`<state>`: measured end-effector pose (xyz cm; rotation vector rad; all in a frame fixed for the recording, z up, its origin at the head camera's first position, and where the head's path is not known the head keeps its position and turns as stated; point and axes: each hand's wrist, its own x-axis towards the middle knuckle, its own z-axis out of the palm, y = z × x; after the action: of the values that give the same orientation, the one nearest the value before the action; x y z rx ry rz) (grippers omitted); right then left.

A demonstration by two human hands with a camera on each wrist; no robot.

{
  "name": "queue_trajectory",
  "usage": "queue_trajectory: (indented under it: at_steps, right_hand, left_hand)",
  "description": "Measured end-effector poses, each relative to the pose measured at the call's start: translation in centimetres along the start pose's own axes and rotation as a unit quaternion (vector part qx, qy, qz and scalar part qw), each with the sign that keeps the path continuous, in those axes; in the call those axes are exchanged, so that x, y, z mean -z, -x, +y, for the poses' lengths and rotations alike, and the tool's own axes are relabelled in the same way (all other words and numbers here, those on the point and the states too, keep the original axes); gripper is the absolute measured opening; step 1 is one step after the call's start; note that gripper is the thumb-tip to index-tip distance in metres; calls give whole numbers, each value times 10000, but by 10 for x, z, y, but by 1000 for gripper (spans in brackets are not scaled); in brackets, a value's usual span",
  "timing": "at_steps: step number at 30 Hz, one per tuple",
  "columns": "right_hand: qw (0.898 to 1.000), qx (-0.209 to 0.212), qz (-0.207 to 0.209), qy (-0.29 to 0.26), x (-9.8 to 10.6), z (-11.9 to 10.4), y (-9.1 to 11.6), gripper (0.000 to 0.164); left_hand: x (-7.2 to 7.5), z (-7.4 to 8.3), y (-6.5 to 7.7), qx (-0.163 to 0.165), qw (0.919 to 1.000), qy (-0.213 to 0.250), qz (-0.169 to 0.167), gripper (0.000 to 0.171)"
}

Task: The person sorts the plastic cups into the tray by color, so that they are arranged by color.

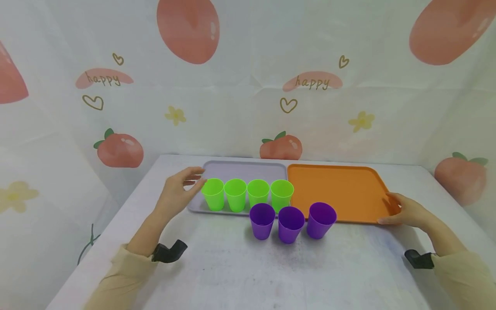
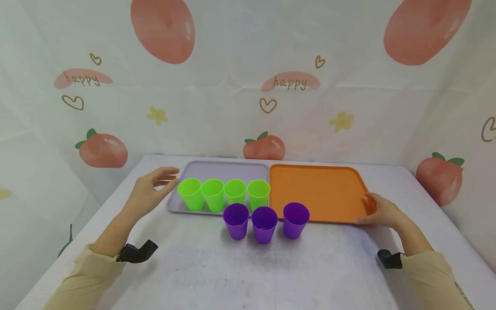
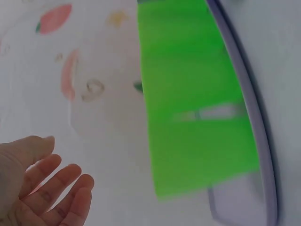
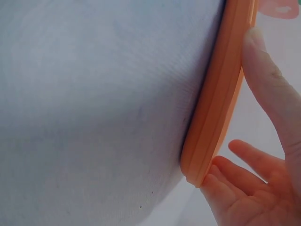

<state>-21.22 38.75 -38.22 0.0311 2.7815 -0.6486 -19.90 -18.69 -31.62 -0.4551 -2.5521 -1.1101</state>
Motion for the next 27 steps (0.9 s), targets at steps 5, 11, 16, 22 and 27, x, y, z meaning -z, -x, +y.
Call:
queue_trajectory:
  at_steps: [5, 11, 16, 22, 27]
  right_hand:
    - [10000, -63, -76, 13, 0, -3, 1, 110]
    - [9998, -149, -123, 22, 2, -4, 1, 118]
    - [9997, -182, -174, -8, 2, -3, 0, 124]
    - [9996, -197, -189, 4, 2, -3, 0, 122]
    - [9997, -145, -168, 53, 4, -4, 1, 119]
  left_hand:
    - [-24, 25, 5, -436, 9972, 319, -515, 32]
    - [-50, 42, 14, -623, 9899, 539, -1150, 40]
    - [-70, 47, 23, -617, 9839, 750, -1501, 52]
    - [-87, 48, 31, -388, 9837, 625, -1641, 62]
    - [-96, 47, 33, -168, 9846, 599, -1633, 65]
